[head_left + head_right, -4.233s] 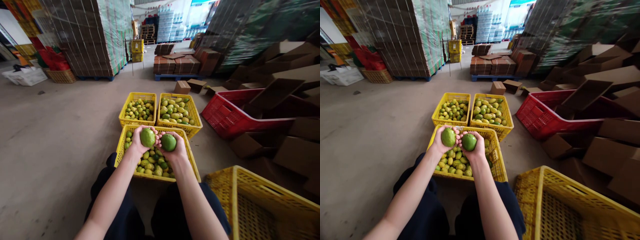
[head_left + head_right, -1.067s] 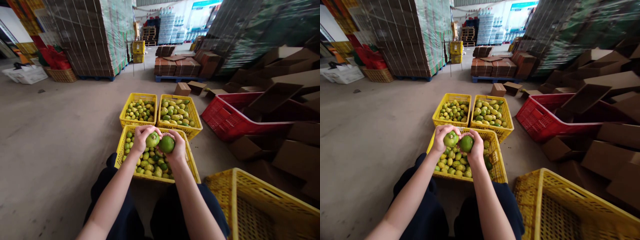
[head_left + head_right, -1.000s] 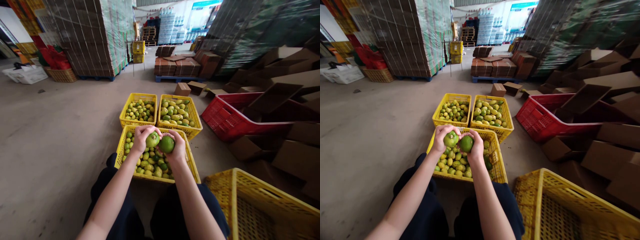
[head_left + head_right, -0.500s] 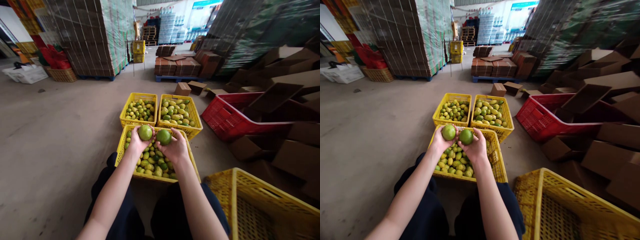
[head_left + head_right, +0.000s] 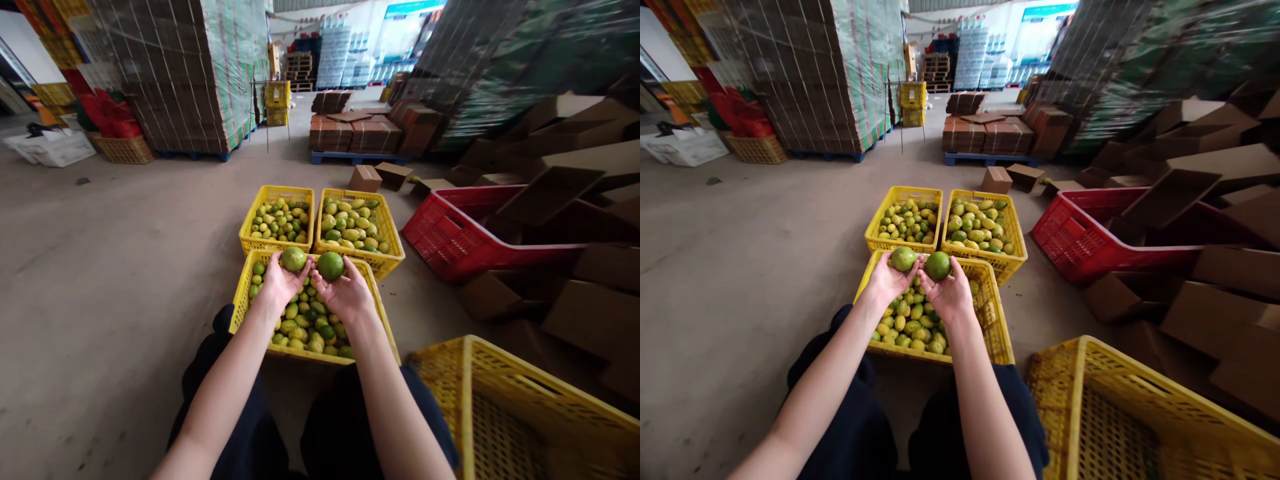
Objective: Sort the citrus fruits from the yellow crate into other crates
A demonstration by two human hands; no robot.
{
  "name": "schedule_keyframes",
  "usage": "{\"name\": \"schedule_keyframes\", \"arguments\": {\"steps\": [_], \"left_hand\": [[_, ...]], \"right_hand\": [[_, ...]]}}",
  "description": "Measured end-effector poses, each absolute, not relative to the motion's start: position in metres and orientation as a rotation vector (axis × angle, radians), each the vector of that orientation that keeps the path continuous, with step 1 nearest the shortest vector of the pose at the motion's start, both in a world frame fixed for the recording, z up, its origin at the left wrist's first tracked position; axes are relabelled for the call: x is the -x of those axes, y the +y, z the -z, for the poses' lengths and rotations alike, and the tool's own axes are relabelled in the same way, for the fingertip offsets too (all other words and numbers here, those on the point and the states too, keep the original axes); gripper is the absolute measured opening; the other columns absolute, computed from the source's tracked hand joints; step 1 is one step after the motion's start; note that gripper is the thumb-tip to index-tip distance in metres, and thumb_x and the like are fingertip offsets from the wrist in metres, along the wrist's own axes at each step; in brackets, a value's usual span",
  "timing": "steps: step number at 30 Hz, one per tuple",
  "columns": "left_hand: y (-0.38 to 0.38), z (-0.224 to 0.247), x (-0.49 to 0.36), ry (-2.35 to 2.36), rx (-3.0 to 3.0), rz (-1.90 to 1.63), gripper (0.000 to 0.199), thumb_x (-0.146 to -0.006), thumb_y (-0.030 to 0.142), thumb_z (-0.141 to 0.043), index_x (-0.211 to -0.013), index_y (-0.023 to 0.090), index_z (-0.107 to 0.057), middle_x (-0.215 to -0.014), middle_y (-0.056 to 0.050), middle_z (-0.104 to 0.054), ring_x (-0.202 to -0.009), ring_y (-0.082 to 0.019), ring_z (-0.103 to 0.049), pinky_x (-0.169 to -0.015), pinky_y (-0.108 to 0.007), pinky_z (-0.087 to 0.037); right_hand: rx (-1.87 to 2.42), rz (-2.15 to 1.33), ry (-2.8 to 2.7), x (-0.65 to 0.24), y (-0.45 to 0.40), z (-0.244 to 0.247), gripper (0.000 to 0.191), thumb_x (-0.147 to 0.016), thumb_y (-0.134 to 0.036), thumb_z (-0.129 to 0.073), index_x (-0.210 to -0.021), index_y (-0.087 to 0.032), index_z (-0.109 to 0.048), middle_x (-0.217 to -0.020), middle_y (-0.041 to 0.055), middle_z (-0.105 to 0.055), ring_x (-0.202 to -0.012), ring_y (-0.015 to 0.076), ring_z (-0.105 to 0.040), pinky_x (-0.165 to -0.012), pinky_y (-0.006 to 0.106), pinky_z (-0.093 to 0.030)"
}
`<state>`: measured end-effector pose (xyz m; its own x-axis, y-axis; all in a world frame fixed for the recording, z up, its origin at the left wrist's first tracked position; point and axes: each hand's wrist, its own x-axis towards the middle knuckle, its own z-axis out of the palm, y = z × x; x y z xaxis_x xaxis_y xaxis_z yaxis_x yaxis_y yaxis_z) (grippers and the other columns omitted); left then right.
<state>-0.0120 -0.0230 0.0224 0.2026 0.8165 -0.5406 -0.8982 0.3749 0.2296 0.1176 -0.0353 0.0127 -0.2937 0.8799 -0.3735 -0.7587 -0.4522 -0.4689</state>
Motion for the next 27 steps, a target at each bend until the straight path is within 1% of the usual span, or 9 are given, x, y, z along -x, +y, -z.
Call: {"name": "schedule_keyframes", "arguments": {"steps": [4,6,11,14,16,19,21,24,27], "left_hand": [[-0.022,-0.021,0.012,0.625,0.161,-1.152,0.041,-0.089,0.038,-0.040,-0.105,0.005,-0.058,-0.079,-0.015,-0.063,-0.065,-0.018,-0.061,-0.050,-0.024,-0.052],[-0.022,-0.021,0.012,0.626,0.138,-1.134,0.042,-0.089,0.039,-0.040,-0.104,0.004,-0.058,-0.077,-0.014,-0.062,-0.062,-0.017,-0.060,-0.050,-0.024,-0.052],[-0.024,-0.023,0.013,0.589,0.044,-1.139,0.039,-0.086,0.038,-0.044,-0.096,0.004,-0.060,-0.077,-0.014,-0.064,-0.070,-0.018,-0.062,-0.055,-0.024,-0.052],[-0.027,-0.027,0.014,0.516,0.006,-1.177,0.034,-0.082,0.038,-0.048,-0.091,0.008,-0.061,-0.078,-0.011,-0.065,-0.074,-0.019,-0.063,-0.064,-0.028,-0.054],[-0.028,-0.029,0.013,0.491,0.002,-1.193,0.027,-0.080,0.036,-0.053,-0.086,0.011,-0.060,-0.075,-0.007,-0.065,-0.072,-0.017,-0.063,-0.071,-0.031,-0.054],[-0.029,-0.028,0.012,0.467,0.012,-1.195,0.014,-0.077,0.027,-0.056,-0.078,0.013,-0.059,-0.069,-0.002,-0.063,-0.069,-0.013,-0.062,-0.077,-0.032,-0.053],[-0.029,-0.026,0.012,0.461,0.018,-1.206,0.011,-0.076,0.024,-0.054,-0.076,0.014,-0.059,-0.069,-0.001,-0.063,-0.069,-0.013,-0.062,-0.076,-0.030,-0.052],[-0.030,-0.025,0.011,0.466,-0.019,-1.223,0.016,-0.076,0.026,-0.050,-0.077,0.014,-0.061,-0.079,-0.004,-0.067,-0.076,-0.015,-0.064,-0.074,-0.031,-0.052],[-0.033,-0.028,0.009,0.449,-0.126,-1.194,0.027,-0.075,0.028,-0.047,-0.088,0.014,-0.065,-0.089,-0.007,-0.069,-0.082,-0.018,-0.064,-0.073,-0.031,-0.051]], "right_hand": [[0.761,-1.927,-0.201,-0.115,-0.038,-0.017,0.047,-0.089,-0.048,-0.035,-0.091,-0.012,-0.065,-0.072,0.0110,-0.070,-0.056,0.0149,-0.063,-0.053,0.024,-0.056],[0.767,-1.927,-0.176,-0.114,-0.038,-0.019,0.048,-0.090,-0.048,-0.033,-0.092,-0.012,-0.065,-0.072,0.0110,-0.069,-0.058,0.0150,-0.063,-0.052,0.023,-0.055],[0.767,-1.891,-0.285,-0.116,-0.036,-0.016,0.033,-0.084,-0.041,-0.045,-0.087,-0.015,-0.064,-0.071,0.0080,-0.069,-0.059,0.0164,-0.063,-0.054,0.027,-0.055],[0.851,-1.777,-0.352,-0.115,-0.034,-0.015,0.027,-0.080,-0.042,-0.052,-0.077,-0.017,-0.062,-0.059,0.0034,-0.063,-0.049,0.0137,-0.058,-0.048,0.024,-0.051],[0.901,-1.646,-0.397,-0.113,-0.035,-0.016,0.021,-0.075,-0.040,-0.059,-0.076,-0.019,-0.059,-0.056,-0.0011,-0.060,-0.044,0.0106,-0.053,-0.043,0.021,-0.046],[0.926,-1.450,-0.571,-0.109,-0.038,-0.020,0.026,-0.066,-0.034,-0.071,-0.083,-0.021,-0.058,-0.063,-0.0056,-0.060,-0.044,0.0068,-0.049,-0.040,0.018,-0.040],[0.943,-1.360,-0.704,-0.106,-0.042,-0.022,0.032,-0.063,-0.034,-0.075,-0.086,-0.022,-0.057,-0.067,-0.0066,-0.059,-0.045,0.0061,-0.047,-0.041,0.018,-0.038],[0.995,-1.217,-0.837,-0.102,-0.046,-0.021,0.034,-0.064,-0.035,-0.074,-0.090,-0.023,-0.056,-0.071,-0.0068,-0.058,-0.051,0.0068,-0.049,-0.046,0.018,-0.040],[1.042,-1.041,-0.970,-0.100,-0.047,-0.014,0.039,-0.066,-0.039,-0.072,-0.098,-0.024,-0.055,-0.083,-0.0039,-0.060,-0.068,0.0111,-0.055,-0.060,0.022,-0.047]]}}
